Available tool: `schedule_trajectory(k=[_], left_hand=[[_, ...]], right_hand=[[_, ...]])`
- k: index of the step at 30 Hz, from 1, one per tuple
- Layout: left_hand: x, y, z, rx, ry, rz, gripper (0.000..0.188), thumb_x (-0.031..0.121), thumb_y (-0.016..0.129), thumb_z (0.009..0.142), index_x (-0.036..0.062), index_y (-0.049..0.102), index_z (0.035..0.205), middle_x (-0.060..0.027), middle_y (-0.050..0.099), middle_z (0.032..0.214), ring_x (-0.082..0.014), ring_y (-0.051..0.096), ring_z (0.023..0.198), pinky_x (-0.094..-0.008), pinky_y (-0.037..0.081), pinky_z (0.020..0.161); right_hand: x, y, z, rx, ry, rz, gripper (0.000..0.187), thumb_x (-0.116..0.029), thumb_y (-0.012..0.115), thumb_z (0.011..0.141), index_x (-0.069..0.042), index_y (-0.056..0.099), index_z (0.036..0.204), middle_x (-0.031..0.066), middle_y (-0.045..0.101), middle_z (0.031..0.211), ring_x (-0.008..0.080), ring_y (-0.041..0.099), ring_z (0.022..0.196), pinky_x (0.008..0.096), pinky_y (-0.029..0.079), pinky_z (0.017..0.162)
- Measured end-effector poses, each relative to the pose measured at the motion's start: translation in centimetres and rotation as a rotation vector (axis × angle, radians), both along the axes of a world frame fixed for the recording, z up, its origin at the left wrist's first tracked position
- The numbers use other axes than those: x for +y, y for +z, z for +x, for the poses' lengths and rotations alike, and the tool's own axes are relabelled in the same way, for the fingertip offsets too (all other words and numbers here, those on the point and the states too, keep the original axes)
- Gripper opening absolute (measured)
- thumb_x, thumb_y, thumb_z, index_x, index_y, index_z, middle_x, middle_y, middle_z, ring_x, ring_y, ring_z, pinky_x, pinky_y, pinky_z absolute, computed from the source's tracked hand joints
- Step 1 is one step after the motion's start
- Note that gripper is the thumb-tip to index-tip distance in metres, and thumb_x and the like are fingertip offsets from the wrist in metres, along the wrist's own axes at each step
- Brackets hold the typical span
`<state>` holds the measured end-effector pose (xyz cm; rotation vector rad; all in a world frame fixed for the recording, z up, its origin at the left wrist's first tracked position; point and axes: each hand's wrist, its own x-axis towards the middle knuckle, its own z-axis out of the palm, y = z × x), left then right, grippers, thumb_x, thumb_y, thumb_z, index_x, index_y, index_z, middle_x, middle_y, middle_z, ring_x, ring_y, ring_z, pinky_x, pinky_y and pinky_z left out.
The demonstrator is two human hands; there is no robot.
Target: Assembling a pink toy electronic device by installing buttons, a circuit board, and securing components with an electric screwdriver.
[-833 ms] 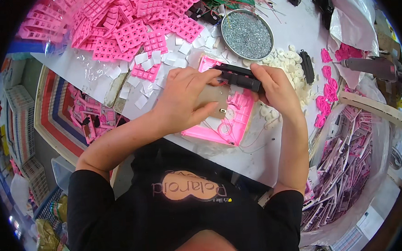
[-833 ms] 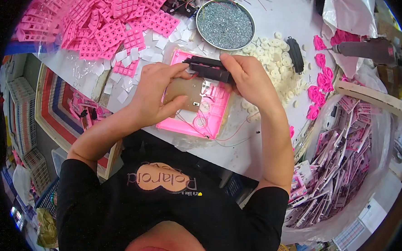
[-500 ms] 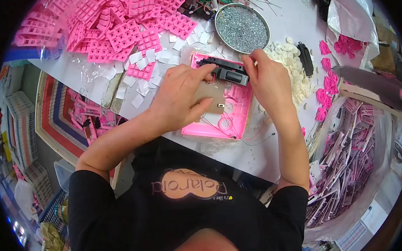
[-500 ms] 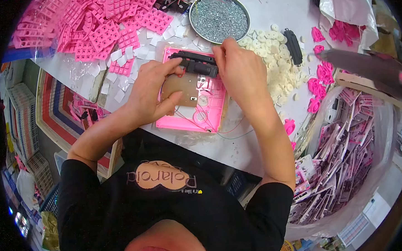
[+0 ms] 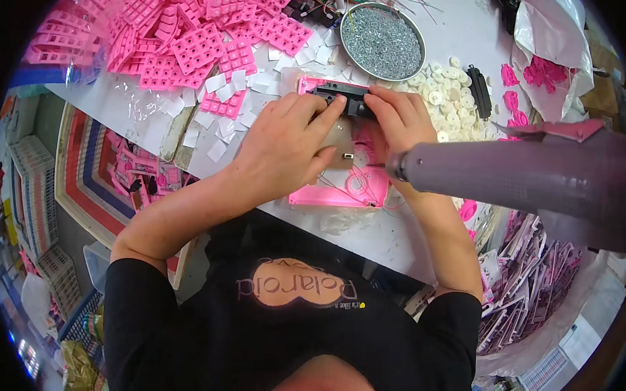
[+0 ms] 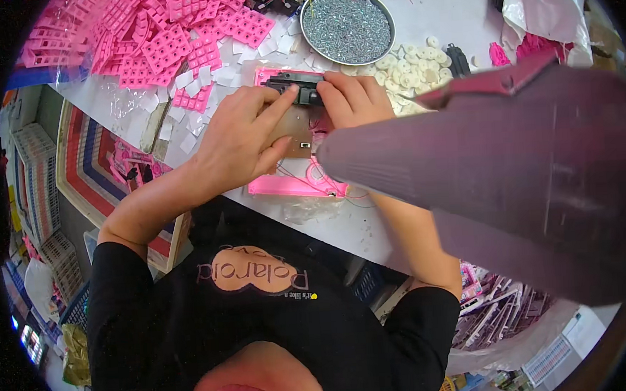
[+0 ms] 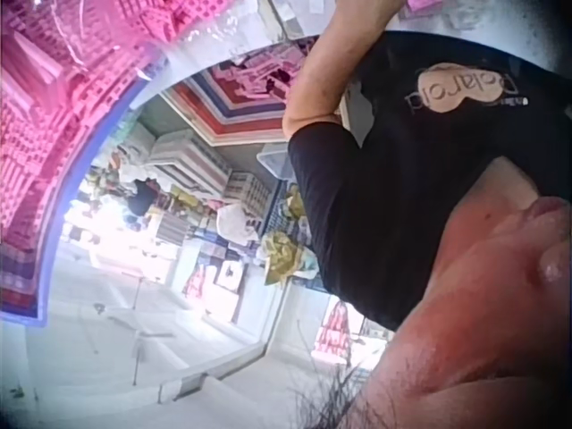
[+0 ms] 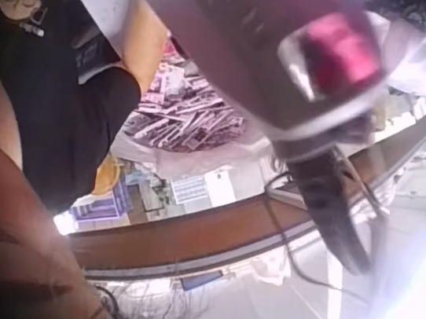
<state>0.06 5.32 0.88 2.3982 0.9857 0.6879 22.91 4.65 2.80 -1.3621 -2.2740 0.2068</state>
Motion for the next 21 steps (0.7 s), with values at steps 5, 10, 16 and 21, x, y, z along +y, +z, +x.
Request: schedule_trajectory(k=[5,10,16,21], left_hand=[[1.4,2.8,0.5,0.167,0.030,0.216,0.053,0.025,0.076,0.078,0.0062,0.065,0.127,-0.0122,0.060,0.117,-0.0290,0.058,0.101,-0.0445,0.042,0.090],[7.3,2.9,0.0,0.111,-0.173,0.000,0.031,0.025,0.074,0.081,0.0102,0.071,0.108,-0.0054,0.062,0.104,-0.0252,0.061,0.099,-0.0446,0.042,0.090],[16.3,-1.0,9.0,0.288,-0.089,0.256,0.013,0.023,0.066,0.086,0.0141,0.074,0.089,-0.0045,0.069,0.091,-0.0252,0.065,0.098,-0.0483,0.042,0.087],[17.0,-1.7,10.6,0.393,-0.090,0.283,0.018,0.026,0.064,0.086,0.0143,0.077,0.085,-0.0054,0.073,0.092,-0.0250,0.066,0.100,-0.0515,0.042,0.087]], right_hand=[[2.3,1.7,1.8,-0.002,0.106,-0.289,0.041,0.000,0.074,0.076,-0.003,0.068,0.116,0.0122,0.066,0.124,0.0301,0.062,0.110,0.0398,0.051,0.095],[5.3,2.3,10.7,0.897,-0.046,-0.408,0.041,-0.027,0.065,0.096,-0.002,0.065,0.128,0.0193,0.064,0.132,0.0313,0.061,0.123,0.0479,0.045,0.109],[6.2,7.7,8.9,1.310,0.276,-0.264,0.055,-0.030,0.058,0.102,-0.001,0.044,0.146,0.0166,0.061,0.109,0.0271,0.059,0.094,0.0521,0.046,0.096],[4.3,8.2,7.1,1.211,-0.003,-0.257,0.071,-0.014,0.077,0.089,0.004,0.039,0.146,0.0137,0.064,0.102,0.0193,0.063,0.087,0.0398,0.057,0.083]])
